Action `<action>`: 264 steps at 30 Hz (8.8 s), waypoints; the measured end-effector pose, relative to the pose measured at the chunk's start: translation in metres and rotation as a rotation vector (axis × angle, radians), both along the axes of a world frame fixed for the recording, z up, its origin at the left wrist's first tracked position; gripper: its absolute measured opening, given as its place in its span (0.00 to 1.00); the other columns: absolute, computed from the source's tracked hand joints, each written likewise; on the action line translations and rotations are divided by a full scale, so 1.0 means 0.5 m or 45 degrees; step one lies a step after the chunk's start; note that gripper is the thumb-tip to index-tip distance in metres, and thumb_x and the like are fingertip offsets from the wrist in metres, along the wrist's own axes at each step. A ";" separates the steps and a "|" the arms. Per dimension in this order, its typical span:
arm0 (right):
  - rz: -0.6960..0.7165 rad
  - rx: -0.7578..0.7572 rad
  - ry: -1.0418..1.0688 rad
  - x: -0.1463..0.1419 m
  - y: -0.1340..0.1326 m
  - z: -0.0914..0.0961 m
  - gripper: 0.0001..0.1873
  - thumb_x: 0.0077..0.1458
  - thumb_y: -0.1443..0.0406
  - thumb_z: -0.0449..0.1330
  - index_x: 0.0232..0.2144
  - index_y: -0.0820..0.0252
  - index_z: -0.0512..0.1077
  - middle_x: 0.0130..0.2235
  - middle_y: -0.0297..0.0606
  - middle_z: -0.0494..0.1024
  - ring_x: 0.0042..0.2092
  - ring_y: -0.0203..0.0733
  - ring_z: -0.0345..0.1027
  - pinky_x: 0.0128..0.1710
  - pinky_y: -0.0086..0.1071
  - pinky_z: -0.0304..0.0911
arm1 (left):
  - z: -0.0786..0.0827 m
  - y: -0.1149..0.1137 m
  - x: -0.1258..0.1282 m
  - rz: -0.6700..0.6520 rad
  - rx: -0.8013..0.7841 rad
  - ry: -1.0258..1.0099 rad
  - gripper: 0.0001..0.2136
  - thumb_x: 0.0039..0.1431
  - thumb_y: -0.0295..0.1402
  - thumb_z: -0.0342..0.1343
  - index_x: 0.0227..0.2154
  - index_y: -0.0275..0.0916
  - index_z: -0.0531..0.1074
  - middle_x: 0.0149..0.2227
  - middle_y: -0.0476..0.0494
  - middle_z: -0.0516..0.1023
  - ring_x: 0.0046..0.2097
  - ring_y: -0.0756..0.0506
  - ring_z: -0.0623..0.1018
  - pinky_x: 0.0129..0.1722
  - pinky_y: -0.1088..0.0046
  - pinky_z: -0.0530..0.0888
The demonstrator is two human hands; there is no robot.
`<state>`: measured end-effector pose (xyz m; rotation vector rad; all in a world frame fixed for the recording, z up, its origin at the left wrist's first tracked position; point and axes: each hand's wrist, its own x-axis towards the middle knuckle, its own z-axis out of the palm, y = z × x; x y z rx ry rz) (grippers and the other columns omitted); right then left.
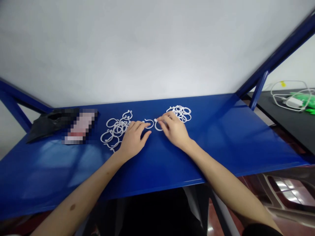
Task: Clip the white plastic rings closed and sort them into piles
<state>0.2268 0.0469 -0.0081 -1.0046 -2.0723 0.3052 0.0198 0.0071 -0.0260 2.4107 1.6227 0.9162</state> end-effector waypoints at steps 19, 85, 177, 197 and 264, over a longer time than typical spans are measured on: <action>-0.383 0.001 -0.020 0.058 0.052 0.003 0.14 0.64 0.60 0.57 0.47 0.60 0.75 0.41 0.44 0.77 0.40 0.45 0.71 0.44 0.42 0.68 | 0.011 -0.003 -0.027 0.006 0.260 0.199 0.11 0.69 0.33 0.50 0.41 0.42 0.79 0.40 0.41 0.76 0.43 0.42 0.70 0.47 0.62 0.68; -0.045 0.066 -0.146 0.024 0.019 0.001 0.20 0.65 0.59 0.56 0.57 0.55 0.69 0.51 0.49 0.72 0.55 0.55 0.66 0.55 0.54 0.65 | 0.041 0.038 -0.149 0.521 -0.156 0.278 0.12 0.60 0.32 0.51 0.44 0.41 0.77 0.49 0.38 0.77 0.53 0.32 0.68 0.51 0.52 0.68; 0.185 -0.112 0.078 -0.015 -0.016 -0.010 0.14 0.67 0.63 0.54 0.49 0.53 0.77 0.36 0.37 0.77 0.31 0.37 0.68 0.34 0.36 0.69 | 0.030 -0.007 -0.049 0.019 -0.126 0.191 0.28 0.58 0.29 0.54 0.63 0.38 0.61 0.62 0.38 0.68 0.62 0.34 0.62 0.60 0.51 0.59; 0.227 -0.392 0.287 -0.028 -0.033 -0.017 0.08 0.64 0.61 0.60 0.43 0.57 0.72 0.29 0.31 0.76 0.27 0.32 0.69 0.27 0.27 0.65 | 0.040 -0.009 -0.028 0.060 -0.254 -0.391 0.05 0.64 0.33 0.55 0.34 0.42 0.75 0.35 0.49 0.81 0.40 0.46 0.76 0.44 0.66 0.72; -0.318 0.212 -0.772 0.077 0.046 0.005 0.14 0.57 0.68 0.61 0.46 0.62 0.76 0.47 0.51 0.73 0.45 0.55 0.60 0.44 0.48 0.64 | -0.009 0.003 -0.051 0.106 -0.030 0.324 0.05 0.65 0.31 0.52 0.36 0.41 0.73 0.41 0.40 0.76 0.47 0.37 0.69 0.47 0.55 0.67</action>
